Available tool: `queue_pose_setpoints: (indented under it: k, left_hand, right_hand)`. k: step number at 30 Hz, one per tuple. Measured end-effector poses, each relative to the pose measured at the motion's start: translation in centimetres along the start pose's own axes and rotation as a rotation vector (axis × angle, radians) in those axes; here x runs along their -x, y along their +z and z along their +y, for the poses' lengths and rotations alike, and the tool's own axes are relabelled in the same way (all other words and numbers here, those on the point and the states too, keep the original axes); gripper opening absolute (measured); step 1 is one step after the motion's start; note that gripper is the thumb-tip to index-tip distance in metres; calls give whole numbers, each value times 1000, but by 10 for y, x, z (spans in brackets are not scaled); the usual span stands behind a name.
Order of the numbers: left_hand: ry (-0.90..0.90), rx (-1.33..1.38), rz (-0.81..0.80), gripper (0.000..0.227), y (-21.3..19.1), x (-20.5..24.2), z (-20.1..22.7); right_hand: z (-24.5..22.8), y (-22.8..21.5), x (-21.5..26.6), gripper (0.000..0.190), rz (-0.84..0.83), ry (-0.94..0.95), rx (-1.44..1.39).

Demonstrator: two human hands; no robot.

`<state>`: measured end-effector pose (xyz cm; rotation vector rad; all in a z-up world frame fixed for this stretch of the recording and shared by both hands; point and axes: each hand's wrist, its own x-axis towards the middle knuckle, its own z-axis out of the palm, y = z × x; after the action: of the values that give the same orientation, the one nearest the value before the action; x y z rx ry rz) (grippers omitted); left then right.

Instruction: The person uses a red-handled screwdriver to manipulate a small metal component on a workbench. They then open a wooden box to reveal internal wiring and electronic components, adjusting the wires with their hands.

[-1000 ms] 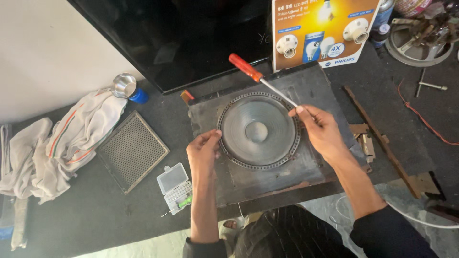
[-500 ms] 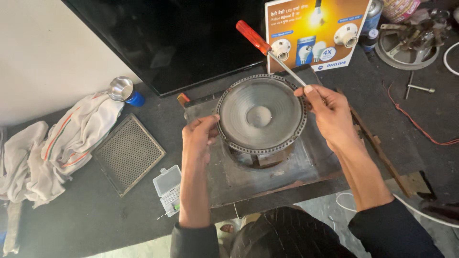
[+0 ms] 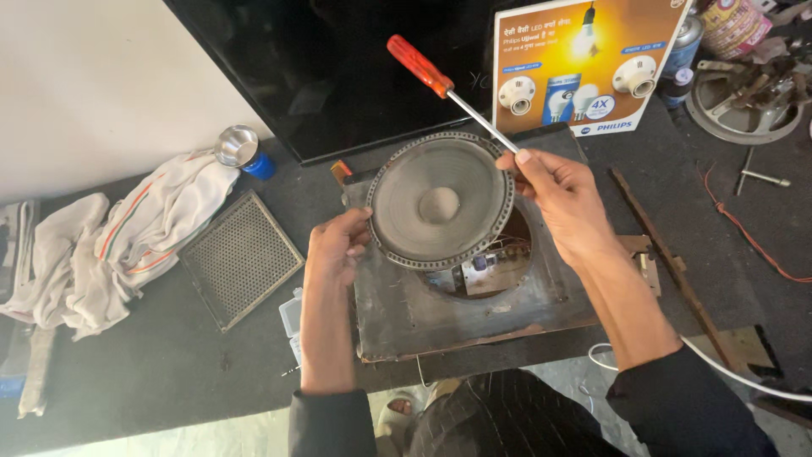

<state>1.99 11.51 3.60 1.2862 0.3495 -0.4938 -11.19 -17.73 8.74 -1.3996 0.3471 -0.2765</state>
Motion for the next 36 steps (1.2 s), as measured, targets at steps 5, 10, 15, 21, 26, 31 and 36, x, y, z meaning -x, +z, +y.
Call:
queue_pose_setpoints:
  k: [5, 10, 15, 21, 26, 31, 36]
  left_hand:
    - [-18, -22, 3, 23, 1, 7, 6]
    - [57, -65, -53, 27, 15, 9, -1]
    - [118, -238, 12, 24, 21, 16, -26]
    - [211, -578, 134, 32, 21, 26, -41]
    - [168, -656, 171, 34, 21, 26, -43]
    - [197, -648, 171, 35, 22, 25, -46]
    - [343, -796, 198, 33, 27, 28, -44]
  right_hand:
    - [-6, 0, 0, 29, -3, -21, 3]
    - [2, -17, 5, 29, 61, 10, -2]
    - [42, -31, 24, 29, 86, 10, -68]
    - [81, -35, 43, 34, 80, 77, 30]
    - [86, -32, 45, 34, 95, 131, 198]
    - [65, -24, 47, 37, 108, 138, 286]
    - [33, -10, 60, 35, 204, 314, 729]
